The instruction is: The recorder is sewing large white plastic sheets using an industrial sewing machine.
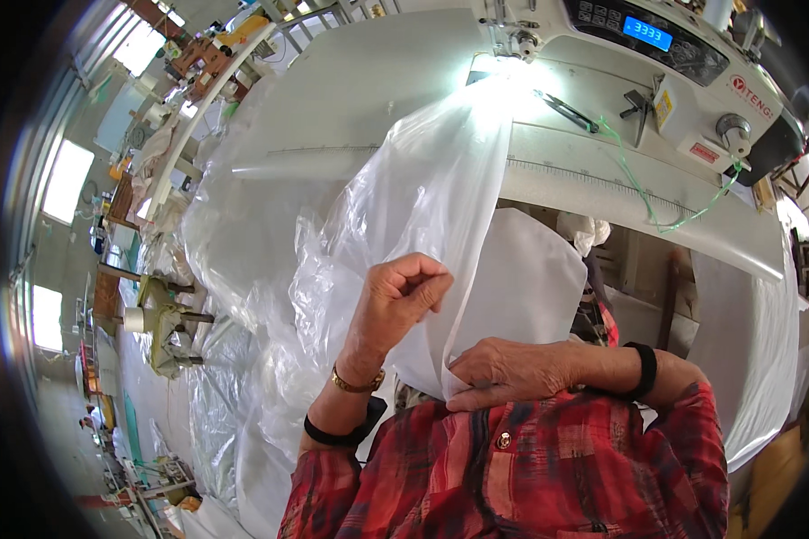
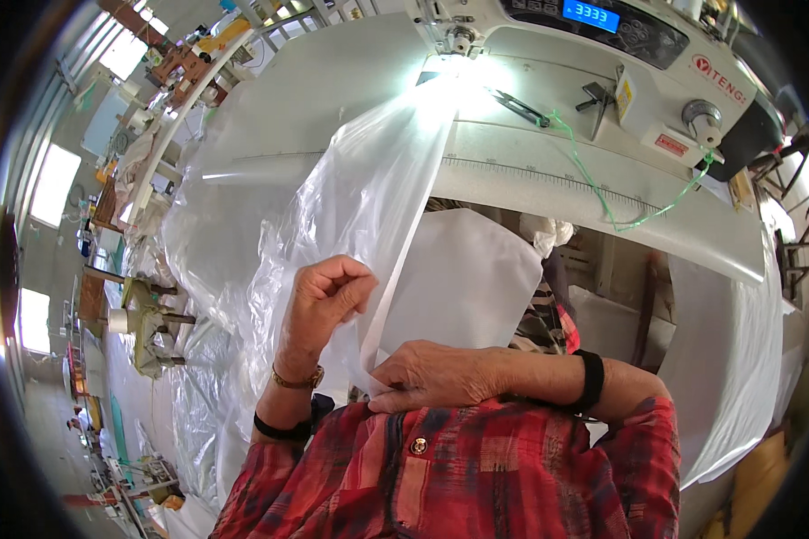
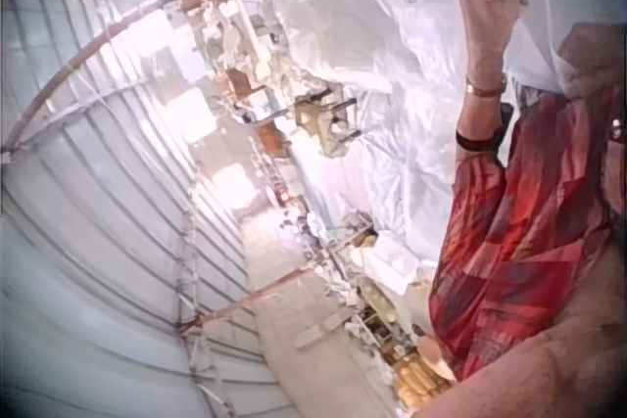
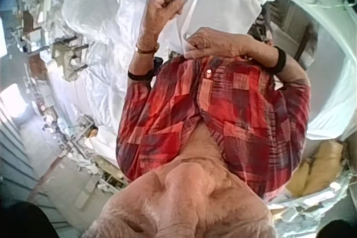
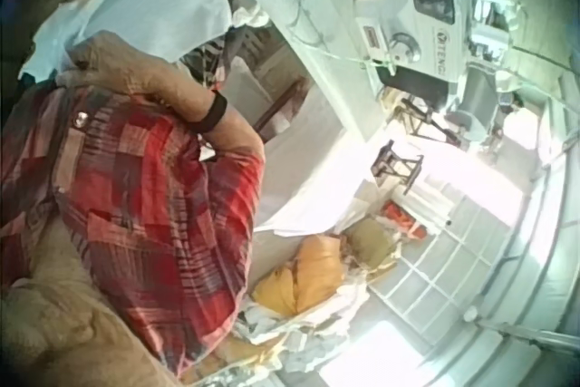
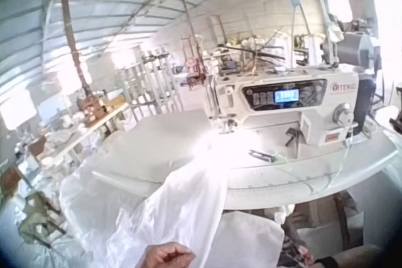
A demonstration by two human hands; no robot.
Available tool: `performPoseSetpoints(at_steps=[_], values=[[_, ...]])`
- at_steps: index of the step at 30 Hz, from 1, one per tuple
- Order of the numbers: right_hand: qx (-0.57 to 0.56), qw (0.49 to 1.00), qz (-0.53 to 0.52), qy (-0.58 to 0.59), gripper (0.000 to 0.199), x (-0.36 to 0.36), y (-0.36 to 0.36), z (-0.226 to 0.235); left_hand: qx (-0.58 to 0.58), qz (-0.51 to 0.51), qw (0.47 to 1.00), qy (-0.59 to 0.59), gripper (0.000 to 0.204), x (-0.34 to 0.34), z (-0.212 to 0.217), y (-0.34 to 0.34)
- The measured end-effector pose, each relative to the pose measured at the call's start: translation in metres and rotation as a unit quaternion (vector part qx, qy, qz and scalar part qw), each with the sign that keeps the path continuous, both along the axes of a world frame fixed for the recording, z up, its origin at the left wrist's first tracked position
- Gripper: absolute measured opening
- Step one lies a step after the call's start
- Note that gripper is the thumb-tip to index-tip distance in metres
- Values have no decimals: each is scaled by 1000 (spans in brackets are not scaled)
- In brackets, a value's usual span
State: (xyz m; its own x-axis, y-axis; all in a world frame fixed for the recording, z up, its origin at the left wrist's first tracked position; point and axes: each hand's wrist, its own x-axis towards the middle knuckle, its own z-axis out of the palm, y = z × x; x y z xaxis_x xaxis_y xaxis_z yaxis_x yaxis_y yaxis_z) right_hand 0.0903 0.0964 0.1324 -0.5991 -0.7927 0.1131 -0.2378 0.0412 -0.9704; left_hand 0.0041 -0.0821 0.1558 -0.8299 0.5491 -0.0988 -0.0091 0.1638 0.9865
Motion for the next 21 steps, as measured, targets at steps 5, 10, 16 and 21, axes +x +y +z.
performPoseSetpoints(at_steps=[5,10,16,21], values=[[-2,994,-24,109,44,-6,-10,1,-23,-28,998,50,11,14,4,0],[58,986,-18,154,38,-9,-16,5,-69,-48,989,122,9,16,12,-4],[74,965,-34,250,27,-12,-27,6,-79,-61,989,108,11,16,22,-7],[188,907,-11,377,22,-15,-34,17,-108,-95,983,114,15,9,23,-12]])
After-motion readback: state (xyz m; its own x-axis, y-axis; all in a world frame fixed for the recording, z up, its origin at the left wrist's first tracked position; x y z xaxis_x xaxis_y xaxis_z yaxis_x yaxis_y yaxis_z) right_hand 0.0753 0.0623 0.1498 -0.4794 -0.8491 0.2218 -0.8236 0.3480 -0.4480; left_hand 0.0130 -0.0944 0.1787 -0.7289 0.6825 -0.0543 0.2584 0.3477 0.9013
